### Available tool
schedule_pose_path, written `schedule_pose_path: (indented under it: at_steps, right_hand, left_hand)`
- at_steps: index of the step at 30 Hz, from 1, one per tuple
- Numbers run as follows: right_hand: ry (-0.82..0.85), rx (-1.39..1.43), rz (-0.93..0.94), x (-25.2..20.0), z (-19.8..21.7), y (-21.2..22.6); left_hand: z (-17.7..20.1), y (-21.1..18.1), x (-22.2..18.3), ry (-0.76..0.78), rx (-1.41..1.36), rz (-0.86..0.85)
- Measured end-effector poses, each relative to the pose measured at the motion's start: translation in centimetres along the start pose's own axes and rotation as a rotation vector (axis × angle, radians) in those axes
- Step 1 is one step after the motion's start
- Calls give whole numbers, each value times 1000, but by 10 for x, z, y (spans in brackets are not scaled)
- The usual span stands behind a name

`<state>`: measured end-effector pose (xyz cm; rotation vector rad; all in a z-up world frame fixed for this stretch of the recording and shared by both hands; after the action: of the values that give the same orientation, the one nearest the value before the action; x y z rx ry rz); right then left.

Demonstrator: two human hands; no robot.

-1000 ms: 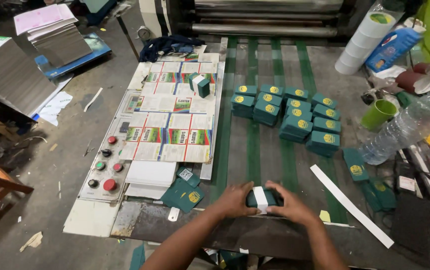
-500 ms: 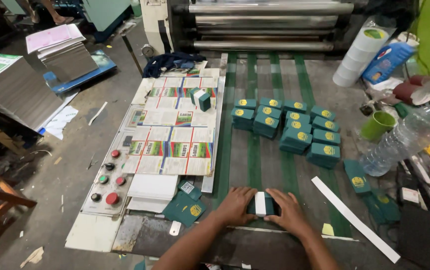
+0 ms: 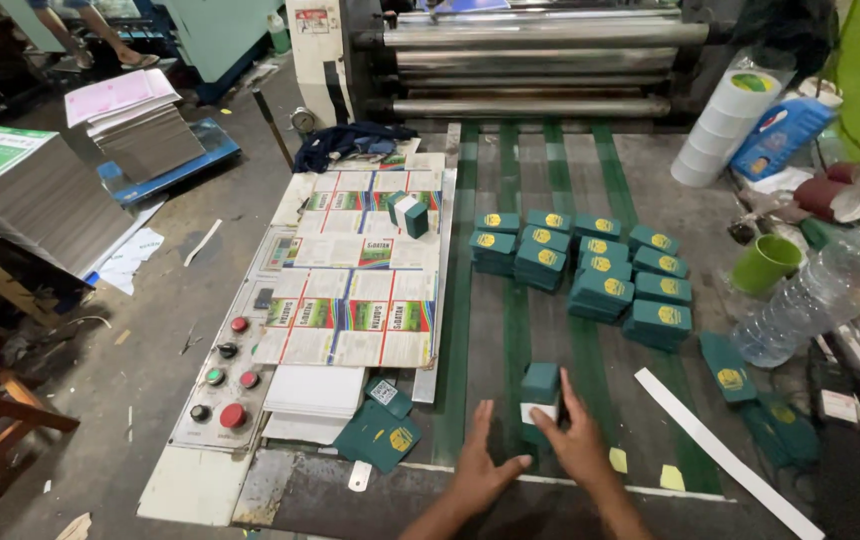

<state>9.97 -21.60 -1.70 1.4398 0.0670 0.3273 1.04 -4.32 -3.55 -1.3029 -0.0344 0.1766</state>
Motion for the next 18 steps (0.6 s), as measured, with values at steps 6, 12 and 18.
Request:
schedule_pose_path:
  at_steps: [6,12,18]
  right_hand:
    - [353,-1049,435,-2,-15,20]
    - [420,-1172,476,-4,-20,-6]
    - [314,-945,476,-13,8,3]
  left_hand:
    - [23,33,-30,-56,89,5]
    - [21,-20,-25,-16,418,-177]
    - [9,-49,10,97,792,-295]
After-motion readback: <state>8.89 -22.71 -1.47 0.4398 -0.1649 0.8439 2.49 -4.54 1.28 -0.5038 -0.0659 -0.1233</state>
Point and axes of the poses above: each hand's wrist, its own x-axis towards the middle knuckle, its own z-axis out of the back of the hand, y = z × x, the point moved 5 cm from there along x, towards the middle knuckle, and after that the axes turned 12 degrees about z, right-handed, at the moved point
